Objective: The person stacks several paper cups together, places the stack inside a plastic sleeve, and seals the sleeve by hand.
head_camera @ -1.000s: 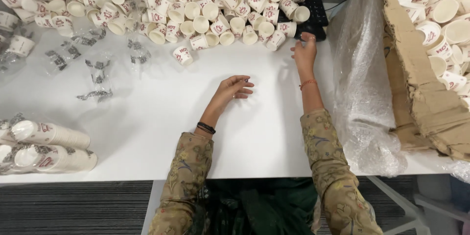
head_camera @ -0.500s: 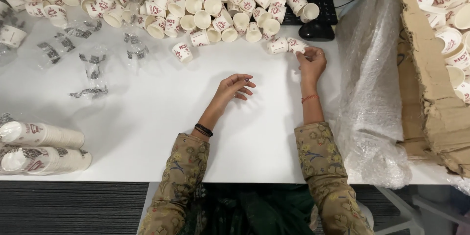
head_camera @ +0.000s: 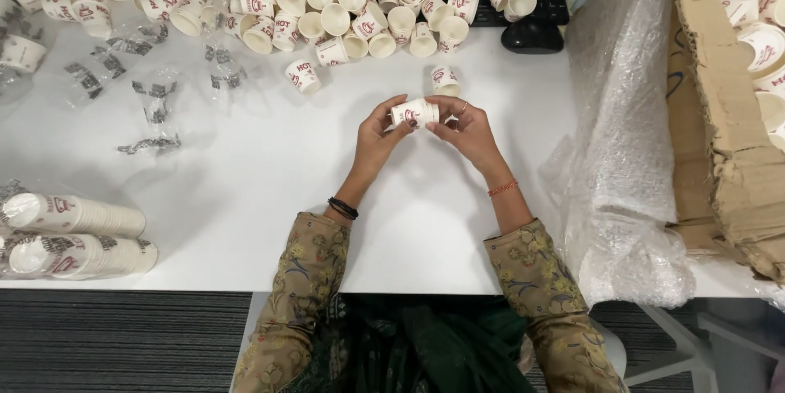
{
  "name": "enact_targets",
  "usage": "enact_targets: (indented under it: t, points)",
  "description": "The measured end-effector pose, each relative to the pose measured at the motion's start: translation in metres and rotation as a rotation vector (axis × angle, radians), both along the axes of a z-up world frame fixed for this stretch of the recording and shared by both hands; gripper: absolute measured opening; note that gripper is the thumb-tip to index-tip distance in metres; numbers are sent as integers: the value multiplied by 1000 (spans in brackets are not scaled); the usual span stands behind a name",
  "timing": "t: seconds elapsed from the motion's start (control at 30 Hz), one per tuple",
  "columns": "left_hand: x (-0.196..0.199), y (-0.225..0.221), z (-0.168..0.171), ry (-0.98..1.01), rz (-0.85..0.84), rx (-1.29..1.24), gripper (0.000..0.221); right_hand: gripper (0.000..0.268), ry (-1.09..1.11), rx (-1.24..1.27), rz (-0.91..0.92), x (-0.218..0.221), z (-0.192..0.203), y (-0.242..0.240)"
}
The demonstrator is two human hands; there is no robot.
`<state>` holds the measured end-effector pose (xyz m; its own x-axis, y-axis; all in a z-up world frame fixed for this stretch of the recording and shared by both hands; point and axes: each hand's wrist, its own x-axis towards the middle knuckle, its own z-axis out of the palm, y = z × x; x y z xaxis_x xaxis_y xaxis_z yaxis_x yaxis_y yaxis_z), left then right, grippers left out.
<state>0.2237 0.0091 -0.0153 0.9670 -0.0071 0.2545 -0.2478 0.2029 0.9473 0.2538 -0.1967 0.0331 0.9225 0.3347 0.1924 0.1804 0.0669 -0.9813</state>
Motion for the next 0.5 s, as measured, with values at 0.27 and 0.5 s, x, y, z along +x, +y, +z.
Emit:
enact_targets:
  t: [0.27,0.5]
  points:
    - [-5,38,23,-53,366,336,43,40,134,-25,-61,17,-23,-10]
    - [-25,31,41,-121,179,773,49,37,300,103,-128,18,-14,-15]
